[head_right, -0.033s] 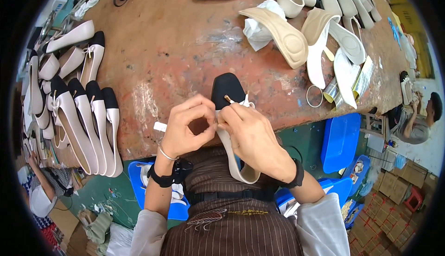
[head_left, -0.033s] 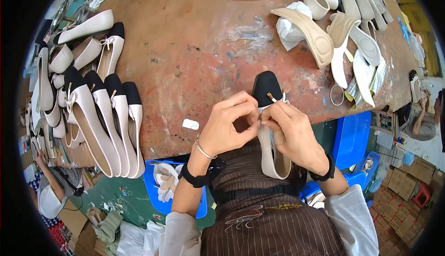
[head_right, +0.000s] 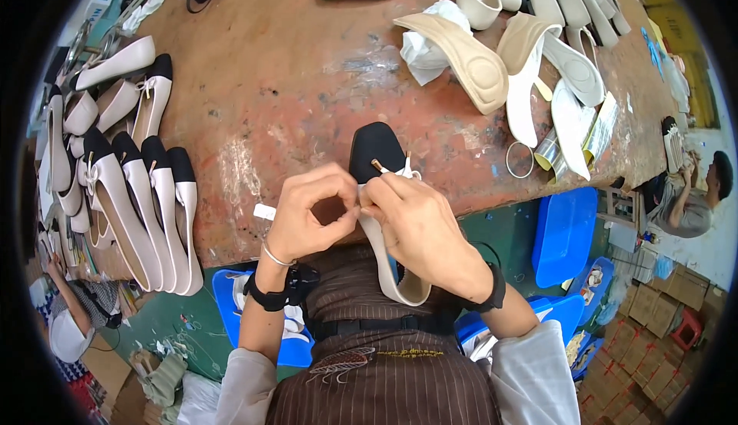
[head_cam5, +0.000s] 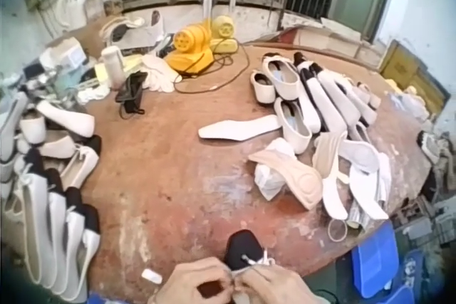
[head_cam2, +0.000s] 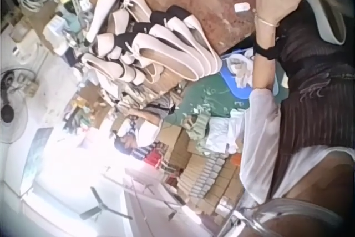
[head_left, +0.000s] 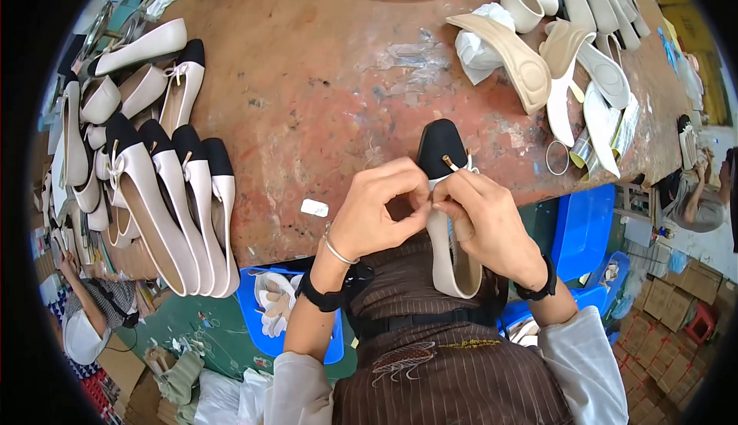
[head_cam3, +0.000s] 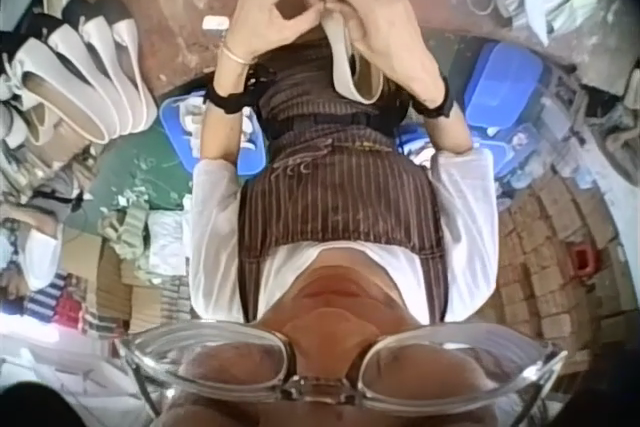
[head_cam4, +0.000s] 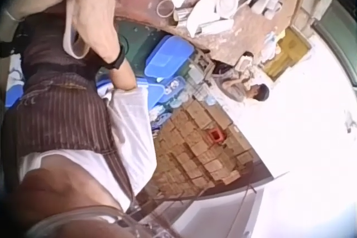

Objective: Assembling shoe insoles and attaching decorative elements to footwear.

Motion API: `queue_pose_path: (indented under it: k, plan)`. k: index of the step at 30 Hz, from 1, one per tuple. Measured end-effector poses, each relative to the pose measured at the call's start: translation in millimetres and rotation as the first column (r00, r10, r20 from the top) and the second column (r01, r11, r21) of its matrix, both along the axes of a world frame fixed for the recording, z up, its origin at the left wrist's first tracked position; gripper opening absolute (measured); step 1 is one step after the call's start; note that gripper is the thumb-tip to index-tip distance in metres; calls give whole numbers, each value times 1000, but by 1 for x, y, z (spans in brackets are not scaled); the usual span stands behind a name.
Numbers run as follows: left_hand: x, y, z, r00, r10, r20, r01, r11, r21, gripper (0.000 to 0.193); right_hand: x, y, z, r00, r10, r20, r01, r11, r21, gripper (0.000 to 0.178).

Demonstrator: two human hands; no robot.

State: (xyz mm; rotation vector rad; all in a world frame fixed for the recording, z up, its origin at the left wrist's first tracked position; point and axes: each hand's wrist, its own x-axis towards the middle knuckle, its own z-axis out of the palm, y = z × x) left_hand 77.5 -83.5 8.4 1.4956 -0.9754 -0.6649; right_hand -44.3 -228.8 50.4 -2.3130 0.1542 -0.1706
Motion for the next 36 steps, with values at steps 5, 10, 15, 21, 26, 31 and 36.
queue_pose_path:
  k: [5,10,15,21,26,31,36]
  plan:
    - [0,-7,5,994,-79,73,81,996,-21,11,-9,-15,3,998,52,-37,-47,992,116,14]
    - [-11,-14,14,985,-65,157,57,997,60,26,-15,-17,7,994,62,-91,-60,998,28,11]
    - [-15,-12,13,989,-149,20,146,984,105,52,-22,-29,5,988,73,-134,-41,972,229,9]
    - [-35,-14,-8,959,76,-274,-161,939,-304,99,-36,-52,1,972,21,-233,104,853,511,15]
    - [-70,-35,-29,948,-33,-318,45,999,29,121,-37,-52,4,970,11,-242,152,750,644,10]
    - [-77,-52,-32,915,106,-390,-80,993,83,105,-35,-37,15,996,-29,-83,50,964,261,9]
    - [-78,-53,-30,966,192,-172,-183,981,71,95,-45,-25,22,995,-46,-86,55,993,101,9]
